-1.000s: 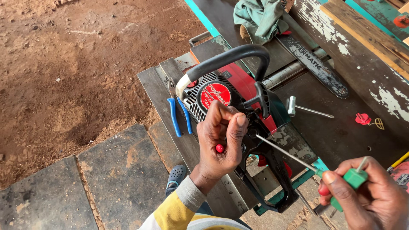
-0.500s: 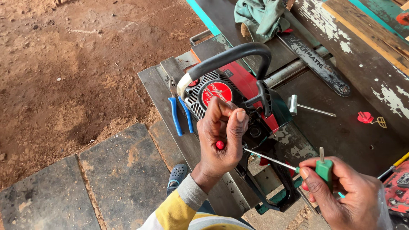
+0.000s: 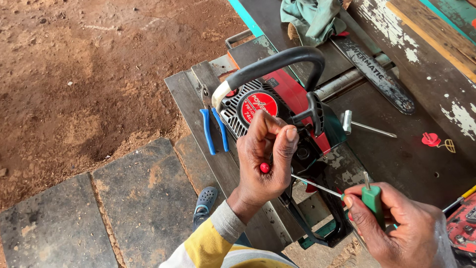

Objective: The person uses red pliers to adjust a small metal clip or wire on the chainsaw's handle and trigger area. They repeatedly grip, pull, and reposition the clip while holding the chainsaw steady with the other hand. The person also briefly uses a green T-handle tool to adjust a red knob on the chainsaw.

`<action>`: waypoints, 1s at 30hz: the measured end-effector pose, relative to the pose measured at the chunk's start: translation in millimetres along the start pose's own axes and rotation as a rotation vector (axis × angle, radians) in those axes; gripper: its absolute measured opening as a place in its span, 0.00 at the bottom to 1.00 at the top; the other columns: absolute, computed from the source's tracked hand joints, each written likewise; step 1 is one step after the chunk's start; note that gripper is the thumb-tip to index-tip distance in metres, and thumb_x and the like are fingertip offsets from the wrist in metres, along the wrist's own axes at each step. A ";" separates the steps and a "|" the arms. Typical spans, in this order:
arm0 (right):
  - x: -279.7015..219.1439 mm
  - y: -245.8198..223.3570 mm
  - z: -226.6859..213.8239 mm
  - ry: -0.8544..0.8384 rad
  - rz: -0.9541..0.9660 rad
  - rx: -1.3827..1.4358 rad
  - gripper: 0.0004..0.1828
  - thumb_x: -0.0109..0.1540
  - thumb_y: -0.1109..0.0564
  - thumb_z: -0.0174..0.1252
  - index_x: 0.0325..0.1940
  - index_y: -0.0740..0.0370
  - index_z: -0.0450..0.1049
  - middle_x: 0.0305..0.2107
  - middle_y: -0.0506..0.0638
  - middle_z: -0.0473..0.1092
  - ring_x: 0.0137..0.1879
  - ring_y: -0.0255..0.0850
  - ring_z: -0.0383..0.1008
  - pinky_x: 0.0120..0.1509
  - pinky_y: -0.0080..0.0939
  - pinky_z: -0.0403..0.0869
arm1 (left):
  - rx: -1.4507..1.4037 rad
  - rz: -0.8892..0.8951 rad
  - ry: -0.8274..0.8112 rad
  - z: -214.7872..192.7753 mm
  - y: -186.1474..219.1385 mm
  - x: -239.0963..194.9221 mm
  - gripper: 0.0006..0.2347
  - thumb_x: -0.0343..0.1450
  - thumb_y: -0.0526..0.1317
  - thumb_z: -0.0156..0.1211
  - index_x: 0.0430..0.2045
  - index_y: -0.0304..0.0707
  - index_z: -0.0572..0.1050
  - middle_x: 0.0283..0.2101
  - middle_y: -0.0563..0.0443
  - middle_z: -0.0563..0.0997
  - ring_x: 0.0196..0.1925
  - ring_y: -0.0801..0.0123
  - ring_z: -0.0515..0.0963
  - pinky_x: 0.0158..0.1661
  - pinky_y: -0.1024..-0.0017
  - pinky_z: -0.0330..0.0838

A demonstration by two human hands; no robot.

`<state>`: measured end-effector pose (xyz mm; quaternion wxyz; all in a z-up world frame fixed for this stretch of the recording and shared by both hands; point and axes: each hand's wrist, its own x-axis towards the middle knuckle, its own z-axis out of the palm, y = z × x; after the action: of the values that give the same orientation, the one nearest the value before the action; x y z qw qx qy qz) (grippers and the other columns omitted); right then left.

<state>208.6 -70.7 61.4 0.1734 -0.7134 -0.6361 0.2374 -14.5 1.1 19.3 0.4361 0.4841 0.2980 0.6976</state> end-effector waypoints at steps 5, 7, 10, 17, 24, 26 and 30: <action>-2.2 1.3 5.3 0.079 -0.054 0.074 0.10 0.62 0.56 0.65 0.43 0.63 0.83 0.23 0.49 0.77 0.27 0.34 0.79 0.32 0.33 0.78 | -0.033 -0.001 0.000 -0.3 -0.6 -0.4 0.09 0.81 0.37 0.56 0.35 0.32 0.66 0.32 0.56 0.74 0.31 0.86 0.70 0.36 0.84 0.68; -3.8 5.0 9.1 0.104 -0.082 0.163 0.09 0.64 0.57 0.64 0.43 0.64 0.83 0.25 0.49 0.77 0.27 0.33 0.80 0.31 0.32 0.80 | -0.027 0.000 0.003 -0.5 -0.9 -0.9 0.09 0.81 0.37 0.56 0.35 0.32 0.66 0.32 0.56 0.74 0.31 0.87 0.70 0.36 0.84 0.68; -6.5 10.4 14.3 0.150 -0.142 0.201 0.09 0.63 0.58 0.64 0.44 0.66 0.82 0.27 0.50 0.77 0.28 0.32 0.83 0.33 0.32 0.81 | -0.011 -0.011 0.008 -1.0 -0.8 -1.2 0.08 0.81 0.37 0.56 0.34 0.32 0.66 0.32 0.56 0.74 0.30 0.87 0.69 0.35 0.84 0.67; -11.9 23.8 28.9 0.214 -0.027 0.305 0.10 0.60 0.63 0.63 0.44 0.70 0.80 0.26 0.54 0.79 0.30 0.38 0.82 0.36 0.37 0.83 | -0.027 0.009 0.033 -1.1 -1.3 -0.4 0.09 0.81 0.37 0.56 0.34 0.32 0.66 0.30 0.56 0.74 0.30 0.86 0.69 0.35 0.84 0.67; -18.9 35.3 38.5 0.225 -0.024 0.445 0.10 0.62 0.63 0.61 0.46 0.73 0.78 0.28 0.57 0.79 0.32 0.40 0.82 0.38 0.39 0.84 | -0.001 0.013 0.026 -0.4 -0.3 -1.7 0.08 0.81 0.36 0.56 0.34 0.32 0.67 0.31 0.55 0.75 0.32 0.85 0.71 0.35 0.83 0.68; -20.1 33.8 39.7 0.220 -0.023 0.444 0.10 0.62 0.64 0.61 0.45 0.73 0.78 0.28 0.58 0.79 0.33 0.41 0.83 0.38 0.40 0.84 | 0.021 0.022 0.015 0.7 0.7 -2.7 0.08 0.81 0.36 0.56 0.35 0.32 0.66 0.31 0.55 0.74 0.31 0.86 0.70 0.34 0.83 0.66; -23.4 27.9 38.3 0.282 -0.074 0.517 0.06 0.65 0.64 0.60 0.43 0.72 0.76 0.31 0.58 0.78 0.37 0.41 0.83 0.41 0.41 0.86 | 0.077 0.048 -0.004 3.0 2.2 -3.7 0.08 0.81 0.36 0.55 0.35 0.33 0.65 0.31 0.56 0.73 0.29 0.87 0.67 0.33 0.84 0.64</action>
<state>208.4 -99.6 17.1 0.4448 -0.6479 -0.5496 0.2836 -11.9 -3.3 20.7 0.4011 0.5089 0.3119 0.6949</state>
